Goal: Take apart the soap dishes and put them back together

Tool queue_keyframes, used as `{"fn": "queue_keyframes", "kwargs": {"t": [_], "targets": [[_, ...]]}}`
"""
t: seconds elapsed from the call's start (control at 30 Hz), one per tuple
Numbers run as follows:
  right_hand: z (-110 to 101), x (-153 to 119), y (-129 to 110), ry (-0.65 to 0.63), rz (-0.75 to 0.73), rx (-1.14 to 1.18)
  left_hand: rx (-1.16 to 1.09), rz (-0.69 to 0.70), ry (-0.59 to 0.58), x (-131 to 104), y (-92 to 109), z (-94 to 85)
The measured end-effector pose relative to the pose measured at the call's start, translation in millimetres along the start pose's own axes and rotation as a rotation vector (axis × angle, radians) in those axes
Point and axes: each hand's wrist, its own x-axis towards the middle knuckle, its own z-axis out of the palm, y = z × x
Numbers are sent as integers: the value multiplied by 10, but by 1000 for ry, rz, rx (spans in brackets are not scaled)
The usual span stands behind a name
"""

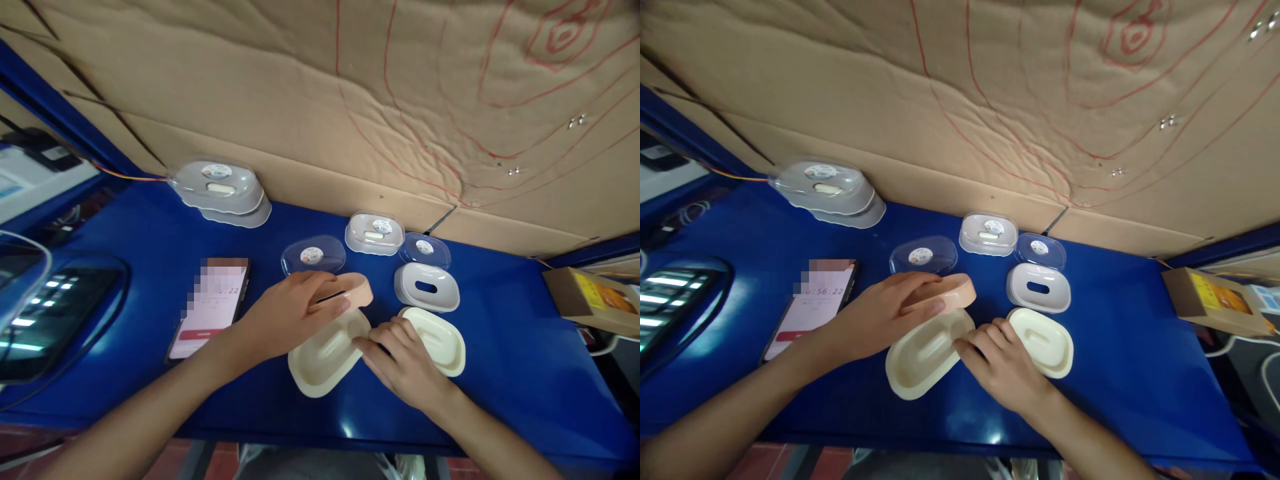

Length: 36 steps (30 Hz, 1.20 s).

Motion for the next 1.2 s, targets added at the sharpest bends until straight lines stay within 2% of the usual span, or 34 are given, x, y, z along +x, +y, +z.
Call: {"fn": "queue_keyframes", "kwargs": {"t": [0.13,0.33,0.4,0.5,0.57,0.7,0.8,0.9,1.03,1.2], "targets": [[2,-3,-14,-11,-36,13,278,149,153,-17,-113,73],[40,63,-41,-76,-65,83,468,140,126,-39,-202,63],[75,113,-77,-93,-62,97,441,182,86,-74,-181,33],[95,194,-124,-103,-31,131,336,298,-66,-130,-158,17],[54,257,-101,-132,-9,198,311,295,-136,-141,-181,34],[-84,459,207,-150,92,255,338,160,-177,-94,-276,39],[-80,658,579,-98,213,80,346,116,-223,-72,-300,-34],[1,795,833,-150,323,-61,363,122,-229,-98,-294,-98],[1,794,848,-193,332,-89,360,135,-162,-161,-316,-106],[-96,693,818,-202,338,-26,251,273,-95,-148,-256,-79]]}}
